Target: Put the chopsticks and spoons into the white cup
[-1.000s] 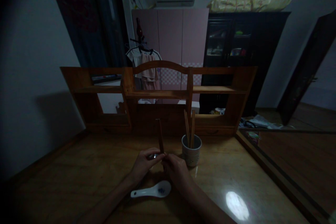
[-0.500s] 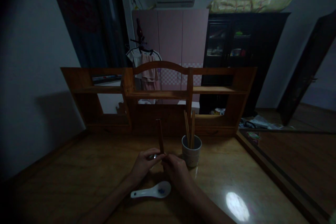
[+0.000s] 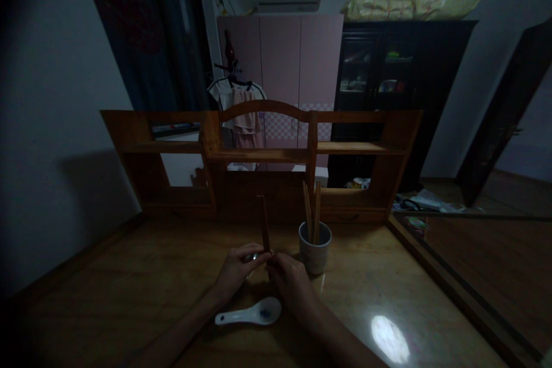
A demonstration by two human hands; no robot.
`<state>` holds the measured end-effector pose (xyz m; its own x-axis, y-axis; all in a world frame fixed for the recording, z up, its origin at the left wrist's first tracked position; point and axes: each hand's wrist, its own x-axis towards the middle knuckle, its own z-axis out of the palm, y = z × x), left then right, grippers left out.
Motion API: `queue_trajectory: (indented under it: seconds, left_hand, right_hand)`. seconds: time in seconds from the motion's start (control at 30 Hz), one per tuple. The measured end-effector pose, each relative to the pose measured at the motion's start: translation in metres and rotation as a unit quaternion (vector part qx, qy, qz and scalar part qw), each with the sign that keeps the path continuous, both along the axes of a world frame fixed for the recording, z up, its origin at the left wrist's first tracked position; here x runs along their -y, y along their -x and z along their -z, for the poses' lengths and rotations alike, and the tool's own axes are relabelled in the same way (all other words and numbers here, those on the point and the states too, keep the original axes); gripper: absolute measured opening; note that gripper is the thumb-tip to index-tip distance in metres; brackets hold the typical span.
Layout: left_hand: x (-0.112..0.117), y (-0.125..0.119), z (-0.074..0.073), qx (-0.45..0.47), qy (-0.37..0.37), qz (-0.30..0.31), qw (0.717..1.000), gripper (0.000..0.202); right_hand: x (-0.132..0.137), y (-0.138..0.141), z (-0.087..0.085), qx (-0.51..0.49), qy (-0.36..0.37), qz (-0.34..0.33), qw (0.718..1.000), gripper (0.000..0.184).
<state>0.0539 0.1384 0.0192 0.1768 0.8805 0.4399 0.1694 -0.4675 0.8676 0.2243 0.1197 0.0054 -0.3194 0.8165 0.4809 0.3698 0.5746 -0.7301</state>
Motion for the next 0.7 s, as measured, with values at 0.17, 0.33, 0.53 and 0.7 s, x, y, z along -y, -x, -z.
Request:
queue_trajectory:
  seconds: [0.17,0.33,0.53,0.7]
  left_hand:
    - [-0.0002,0.0001,-0.0006,0.003,0.006,-0.001,1.000,0.017]
    - [-0.0027,0.0010,0.0030,0.033,0.013,0.025,0.999,0.015]
    - [-0.0028,0.0009,0.0054,0.046,0.030,0.051,0.997,0.016]
    - [-0.0022,0.0003,0.0040,0.040,0.048,0.064,0.996,0.020]
  right_hand:
    - [-0.0009,0.0003,0.0006,0.004,-0.002,0.003,1.000,0.015]
    - [-0.0015,-0.0012,0.0002,0.011,0.004,0.018,1.000,0.012]
    - [-0.0052,-0.0070,0.0024,0.040,-0.015,0.025,0.999,0.010]
    - [-0.0063,-0.0083,0.0009,0.059,-0.027,0.026,0.998,0.016]
